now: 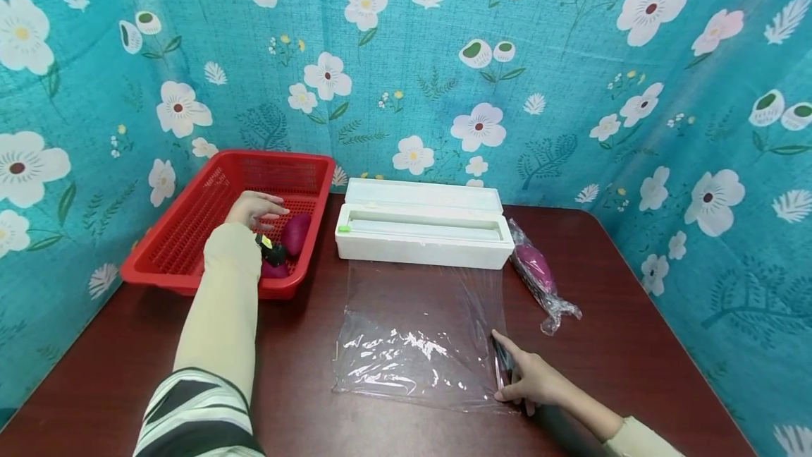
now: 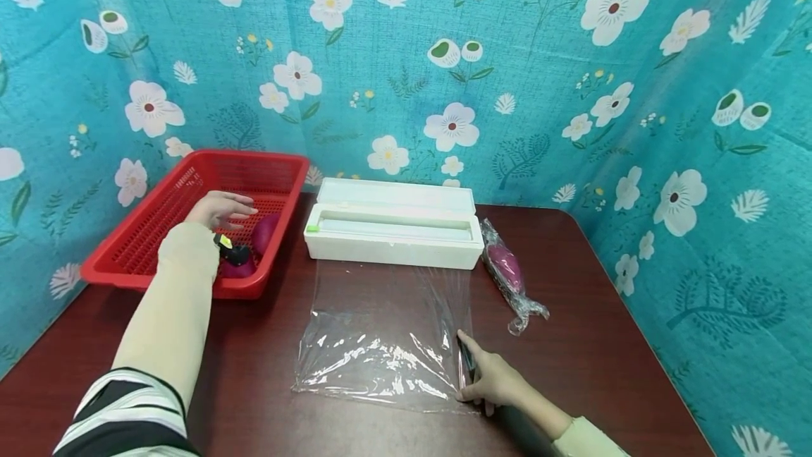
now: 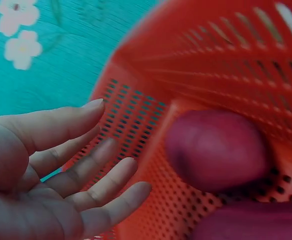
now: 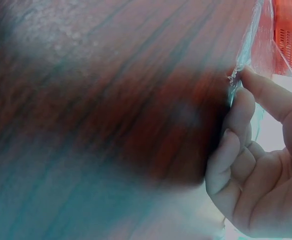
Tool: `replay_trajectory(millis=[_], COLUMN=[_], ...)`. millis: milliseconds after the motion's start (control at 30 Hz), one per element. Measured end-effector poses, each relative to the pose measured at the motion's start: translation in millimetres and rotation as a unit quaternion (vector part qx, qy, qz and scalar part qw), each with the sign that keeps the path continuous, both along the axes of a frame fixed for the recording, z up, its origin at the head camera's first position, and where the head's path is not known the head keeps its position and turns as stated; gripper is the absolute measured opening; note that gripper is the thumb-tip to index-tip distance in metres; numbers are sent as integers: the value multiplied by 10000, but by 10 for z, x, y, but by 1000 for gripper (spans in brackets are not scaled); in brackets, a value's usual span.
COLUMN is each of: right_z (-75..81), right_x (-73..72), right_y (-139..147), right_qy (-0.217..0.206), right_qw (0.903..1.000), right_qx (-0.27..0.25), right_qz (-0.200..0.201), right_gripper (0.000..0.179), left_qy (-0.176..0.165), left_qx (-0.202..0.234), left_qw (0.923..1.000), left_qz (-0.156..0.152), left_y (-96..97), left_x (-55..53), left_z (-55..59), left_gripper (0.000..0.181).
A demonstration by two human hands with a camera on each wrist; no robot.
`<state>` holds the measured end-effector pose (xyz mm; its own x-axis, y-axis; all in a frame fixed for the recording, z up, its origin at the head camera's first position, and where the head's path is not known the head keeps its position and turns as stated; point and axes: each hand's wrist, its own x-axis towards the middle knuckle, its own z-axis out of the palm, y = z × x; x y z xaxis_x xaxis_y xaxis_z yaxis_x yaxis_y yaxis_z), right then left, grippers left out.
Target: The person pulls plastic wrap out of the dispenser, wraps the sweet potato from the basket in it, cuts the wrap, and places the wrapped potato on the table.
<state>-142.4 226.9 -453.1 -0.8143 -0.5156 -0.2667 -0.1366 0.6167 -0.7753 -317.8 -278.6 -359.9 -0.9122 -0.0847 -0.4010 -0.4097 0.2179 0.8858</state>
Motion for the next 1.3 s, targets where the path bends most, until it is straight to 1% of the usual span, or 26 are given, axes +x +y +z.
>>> replay_trajectory(millis=[133, 200, 300, 367, 433, 633, 767, 867, 933, 1000, 1033, 1067, 1100, 1133, 1167, 1200, 1233, 1267, 1300], right_z=[4, 4, -1, -4, -4, 5, 8, 11, 14, 19, 22, 25, 28, 32, 34, 34, 33, 29, 24], right_x=[-13, -18, -20, -19, -18, -26, -25, -25, -26, -27, -27, -25, -23, -21, -18, -17, -15, -15, -15], right_y=[-1, 1, 4, 7, 6, -2, -2, -4, -7, -9, -10, -11, -11, -11, -10, -9, -8, -7, -6], right_qy=[-10, -16, -52, -72, -90, -115, -114, -112, -112, -124, -124, -116, -113, -106, -96, -92, -94, -101, -120], right_qw=[10000, 10000, 10000, 9999, 9999, 9999, 9999, 9999, 9999, 9999, 9999, 9999, 9999, 9999, 9999, 9999, 9999, 9999, 9998], right_qx=[-26, -29, -45, -56, -69, -49, -39, -45, -46, -57, -61, -67, -80, -89, -96, -105, -113, -119, -129], right_qz=[11, 12, 34, 47, 53, 23, 27, 6, -10, -7, 6, 17, 30, 45, 51, 51, 50, 50, 45], right_gripper=[95, 96, 96, 96, 96, 95, 95, 95, 95, 95, 95, 95, 94, 94, 94, 94, 94, 94, 94], left_qy=[-165, -201, -324, -394, -427, -429, -475, -563, -610, -667, -694, -636, -612, -609, -601, -547, -553, -553, -619], left_qx=[-156, -451, -959, -1189, -1331, -1521, -1657, -1515, -1389, -1339, -1311, -1245, -1191, -1190, -1205, -1147, -1187, -1229, -1370], left_qw=[9997, 9987, 9942, 9911, 9889, 9862, 9834, 9844, 9858, 9861, 9866, 9881, 9889, 9889, 9888, 9901, 9896, 9891, 9868], left_qz=[7, -123, -360, -459, -495, -504, -574, -698, -726, -719, -685, -638, -641, -641, -637, -595, -589, -590, -601], left_y=[40, 52, 49, 33, 22, 7, 31, 65, 78, 73, 48, -37, -220, -349, -438, -508, -538, -541, -470], left_x=[-12, -19, -43, -68, -99, -181, -189, -170, -148, -169, -215, -328, -591, -787, -925, -1020, -1059, -1052, -962], left_z=[-35, -50, -91, -128, -165, -248, -255, -238, -226, -254, -306, -449, -763, -992, -1151, -1271, -1326, -1330, -1226], left_gripper=[55, 54, 52, 52, 52, 55, 52, 51, 51, 52, 53, 55, 58, 62, 67, 69, 66, 60, 52])
